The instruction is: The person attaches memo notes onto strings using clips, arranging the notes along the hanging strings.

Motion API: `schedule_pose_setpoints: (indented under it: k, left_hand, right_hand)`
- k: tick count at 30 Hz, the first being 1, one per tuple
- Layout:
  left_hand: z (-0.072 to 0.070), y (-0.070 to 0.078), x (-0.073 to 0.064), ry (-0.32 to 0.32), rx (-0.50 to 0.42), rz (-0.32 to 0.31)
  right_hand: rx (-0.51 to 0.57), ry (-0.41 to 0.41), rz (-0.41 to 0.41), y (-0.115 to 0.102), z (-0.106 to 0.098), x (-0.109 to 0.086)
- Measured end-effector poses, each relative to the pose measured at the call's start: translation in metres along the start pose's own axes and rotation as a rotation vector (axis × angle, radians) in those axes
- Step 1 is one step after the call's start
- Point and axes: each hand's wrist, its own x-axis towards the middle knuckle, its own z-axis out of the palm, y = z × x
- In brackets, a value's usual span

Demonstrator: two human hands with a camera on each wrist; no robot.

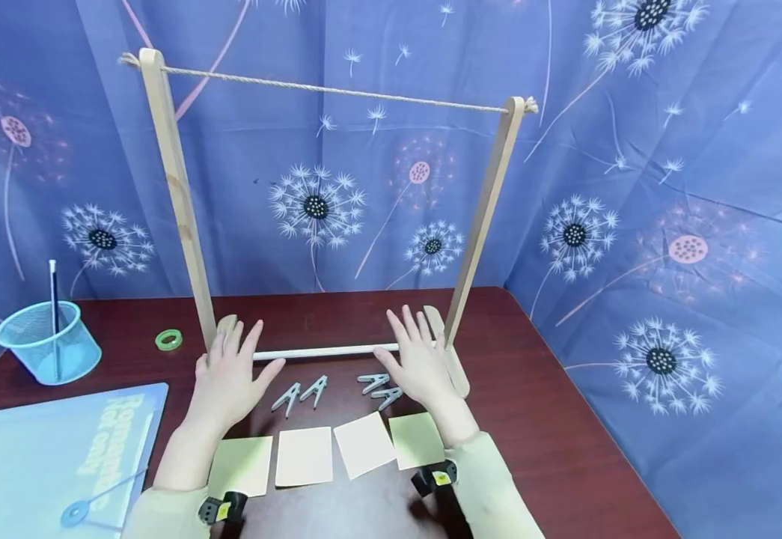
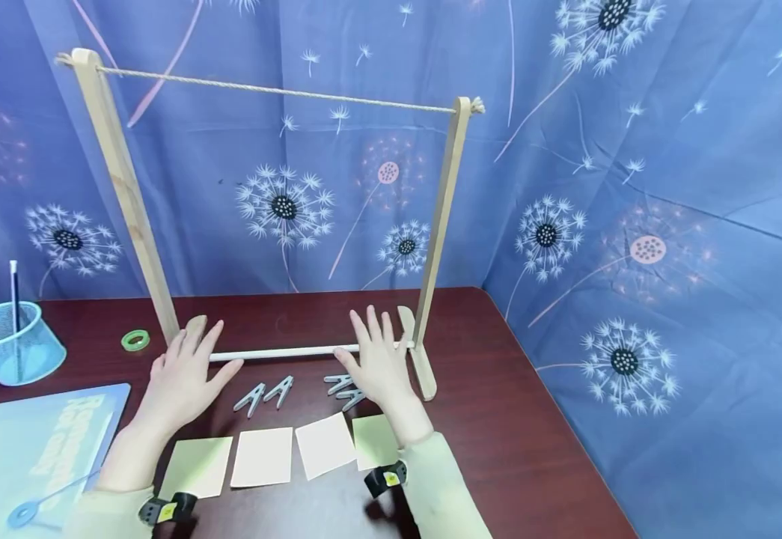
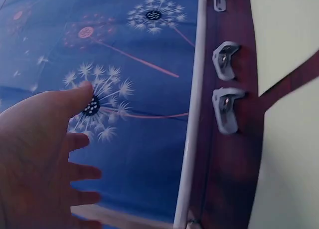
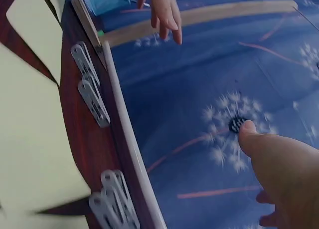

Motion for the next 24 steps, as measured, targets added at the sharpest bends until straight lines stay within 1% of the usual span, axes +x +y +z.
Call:
schedule_pose_setpoints:
  k: [2,4,7,12,15,20,24]
  left_hand:
    - [-0.006,-0.003,0.0,-0.025,-0.016,-0.003]
    - [-0.011,-0.007,0.0,-0.064,-0.033,-0.004]
    - [-0.017,-0.014,-0.001,-0.133,-0.086,0.004]
    - [-0.02,-0.023,-0.004,-0.259,-0.166,-0.002]
    - [-0.02,-0.028,-0.008,-0.324,-0.203,-0.01]
    - [-0.017,-0.04,-0.016,-0.388,-0.25,-0.029]
    - [-0.015,-0.049,-0.021,-0.407,-0.291,-0.012]
  right_hand:
    - [0.023,-0.01,-0.039,-0.009,0.0,0.005]
    - [0.044,-0.018,-0.081,-0.018,0.001,0.011]
    - [0.073,-0.047,-0.129,-0.031,0.004,0.02]
    - [0.163,-0.14,-0.169,-0.051,0.016,0.03]
    - [0.183,-0.188,-0.204,-0.06,0.027,0.034]
    - [0.199,-0.24,-0.288,-0.073,0.039,0.038]
    - [0.239,-0.256,-0.326,-0.079,0.045,0.041]
